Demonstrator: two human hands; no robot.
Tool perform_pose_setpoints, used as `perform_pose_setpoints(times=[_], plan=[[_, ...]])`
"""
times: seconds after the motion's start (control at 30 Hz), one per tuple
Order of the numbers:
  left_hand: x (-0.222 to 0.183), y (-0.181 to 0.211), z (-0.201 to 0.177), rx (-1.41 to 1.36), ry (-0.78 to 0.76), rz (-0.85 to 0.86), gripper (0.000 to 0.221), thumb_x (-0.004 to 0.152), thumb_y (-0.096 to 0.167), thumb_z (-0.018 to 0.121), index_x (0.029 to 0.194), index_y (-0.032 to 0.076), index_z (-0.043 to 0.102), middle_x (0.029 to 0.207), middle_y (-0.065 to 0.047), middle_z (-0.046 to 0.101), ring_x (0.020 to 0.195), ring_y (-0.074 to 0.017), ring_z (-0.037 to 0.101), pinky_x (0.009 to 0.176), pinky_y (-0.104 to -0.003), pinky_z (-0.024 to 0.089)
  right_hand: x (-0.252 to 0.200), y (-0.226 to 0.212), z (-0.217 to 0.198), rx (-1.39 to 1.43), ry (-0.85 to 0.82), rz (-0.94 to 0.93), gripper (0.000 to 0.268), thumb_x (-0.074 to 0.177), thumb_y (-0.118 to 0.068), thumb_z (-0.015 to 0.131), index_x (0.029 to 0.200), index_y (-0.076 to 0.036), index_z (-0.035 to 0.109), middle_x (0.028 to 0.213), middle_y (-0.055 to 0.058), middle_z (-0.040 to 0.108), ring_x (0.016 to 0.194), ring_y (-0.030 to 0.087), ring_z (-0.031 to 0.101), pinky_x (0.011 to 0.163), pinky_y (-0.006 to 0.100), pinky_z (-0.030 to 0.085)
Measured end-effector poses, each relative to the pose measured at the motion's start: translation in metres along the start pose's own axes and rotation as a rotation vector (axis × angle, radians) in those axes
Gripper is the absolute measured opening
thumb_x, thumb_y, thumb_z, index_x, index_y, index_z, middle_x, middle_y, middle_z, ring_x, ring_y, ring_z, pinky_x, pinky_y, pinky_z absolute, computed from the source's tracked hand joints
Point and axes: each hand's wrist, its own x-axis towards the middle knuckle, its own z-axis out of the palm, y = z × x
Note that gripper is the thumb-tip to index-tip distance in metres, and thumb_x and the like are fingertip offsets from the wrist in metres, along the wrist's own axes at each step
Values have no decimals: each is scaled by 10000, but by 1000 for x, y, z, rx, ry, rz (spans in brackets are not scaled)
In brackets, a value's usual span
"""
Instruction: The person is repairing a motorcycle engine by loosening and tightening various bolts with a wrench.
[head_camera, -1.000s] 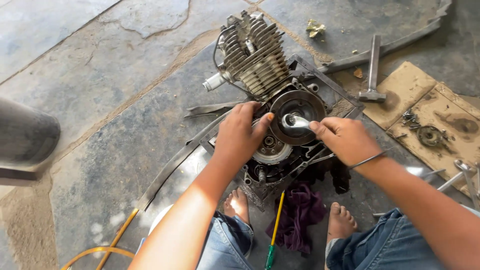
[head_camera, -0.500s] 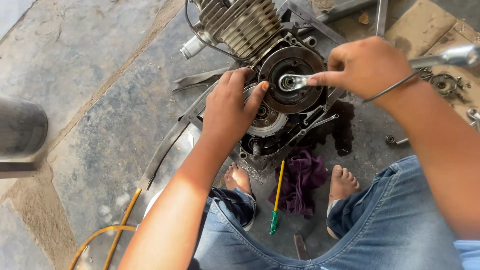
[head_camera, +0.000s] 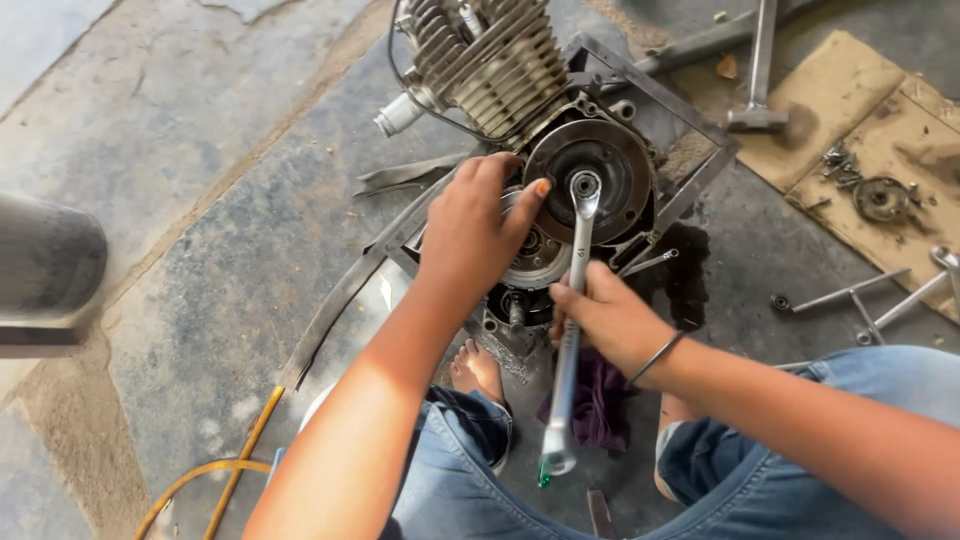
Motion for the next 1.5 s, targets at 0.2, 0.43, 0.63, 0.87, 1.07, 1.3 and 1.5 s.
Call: perform_pose_setpoints(times=[0.2,0.43,0.63,0.87,1.07,1.3,1.5], plan=[[0,3,17,-3,48,37,434,922,421,711,1150,54,666,1084,-188,694,967,-404,688,817,-489,549,-23,8,-5,197,120,154,217,990,-268,554,998,-51,558,726,67,557,630,212,570,612,373,497],[4,-6,19,11,-4,-4,477,926,459,687,1180,56,673,1059,-175,701,923,-392,699,801,-495,552,0,64,-49,-175,-122,-72,232,995,-254,571,963,-29,616,716,7,530,613,112,475,549,275,417],[4,2,19,64,-22,32,556,883,455,715,1263,58,627,1056,-145,687,972,-361,694,815,-495,533,-3,42,-56,-136,116,142,392,1040,-360,560,905,0,630,656,30,503,539,143,442,480,309,369],[4,3,18,83,-88,23,566,860,447,735,1268,76,606,1084,-140,680,1021,-354,682,857,-498,515,8,50,-65,-223,97,165,458,1041,-440,523,904,-18,638,612,51,512,515,160,493,473,322,424],[4,3,14,64,-103,35,565,872,432,732,1277,60,603,1101,-150,677,1033,-362,673,867,-503,509,-4,32,-46,-212,121,242,453,1028,-451,559,906,-29,670,613,32,481,455,129,413,420,293,352],[-1,2,19,82,-50,44,557,865,422,734,1273,63,614,1141,-123,665,1088,-336,641,947,-507,454,-7,24,-59,140,-130,133,351,964,-343,580,971,6,617,598,19,477,380,79,363,349,251,319],[-26,37,27,242,116,359,440,913,404,708,1247,130,625,1223,-80,649,1278,-285,545,1174,-547,313,-11,25,-66,355,-384,-88,388,951,-368,608,1030,12,606,623,20,483,384,59,353,356,223,309]])
